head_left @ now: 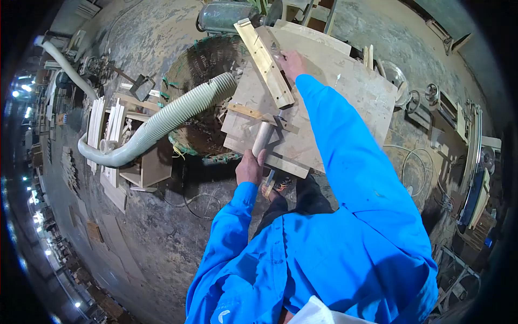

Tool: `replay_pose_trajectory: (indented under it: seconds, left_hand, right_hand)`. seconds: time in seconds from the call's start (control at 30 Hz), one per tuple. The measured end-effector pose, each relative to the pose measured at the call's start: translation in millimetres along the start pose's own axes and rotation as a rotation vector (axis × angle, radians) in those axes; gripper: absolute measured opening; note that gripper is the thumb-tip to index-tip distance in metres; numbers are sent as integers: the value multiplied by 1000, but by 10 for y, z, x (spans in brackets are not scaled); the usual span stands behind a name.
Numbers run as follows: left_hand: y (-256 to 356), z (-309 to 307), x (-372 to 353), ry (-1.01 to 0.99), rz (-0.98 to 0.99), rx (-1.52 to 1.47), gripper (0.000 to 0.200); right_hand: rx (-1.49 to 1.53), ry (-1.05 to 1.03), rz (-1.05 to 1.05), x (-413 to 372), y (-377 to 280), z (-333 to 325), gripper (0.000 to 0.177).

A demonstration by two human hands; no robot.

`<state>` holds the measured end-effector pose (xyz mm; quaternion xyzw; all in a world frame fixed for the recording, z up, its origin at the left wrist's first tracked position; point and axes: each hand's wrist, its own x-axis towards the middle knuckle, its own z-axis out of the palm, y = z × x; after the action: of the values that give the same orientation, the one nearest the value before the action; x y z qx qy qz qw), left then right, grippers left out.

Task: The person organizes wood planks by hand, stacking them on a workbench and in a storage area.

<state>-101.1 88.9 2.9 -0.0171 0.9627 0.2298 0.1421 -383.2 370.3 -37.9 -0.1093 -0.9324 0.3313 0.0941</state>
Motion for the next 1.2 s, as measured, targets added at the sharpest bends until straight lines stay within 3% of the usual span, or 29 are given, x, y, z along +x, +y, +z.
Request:
replay_pose_trajectory:
  seconds: [0.5, 0.57, 0.7, 0.77, 0.9, 0.97, 1.03, 1.1, 1.2]
  left_hand:
    - [340, 36, 368, 20, 11, 20, 60]
    - [359, 17, 356, 28, 13, 35, 60]
    - [293, 9, 264, 20, -16, 12, 58]
    - [254, -9, 192, 27, 0, 39, 55]
    - [128, -15, 43, 50, 23, 31, 55]
    - [47, -19, -30, 54, 12, 45, 55]
    - [-31, -26, -95, 54, 15, 31, 55]
    - [-101, -26, -178, 51, 16, 17, 55]
    - [-185, -55, -273, 39, 15, 0, 55]
  right_hand:
    - [70, -12, -26, 487, 179, -135, 35]
    - [4, 87, -90, 374, 146, -186, 38]
    - [117, -15, 11, 63, -13, -438, 40]
    - [-145, 179, -49, -41, 22, -408, 40]
    - [-212, 46, -99, -334, -119, -562, 37]
    - [-46, 74, -59, -462, -125, -451, 36]
    - [-101, 94, -7, -578, -126, -346, 34]
    - [27, 2, 109, -786, -203, -322, 33]
    - [27, 40, 64, -838, -238, -192, 33]
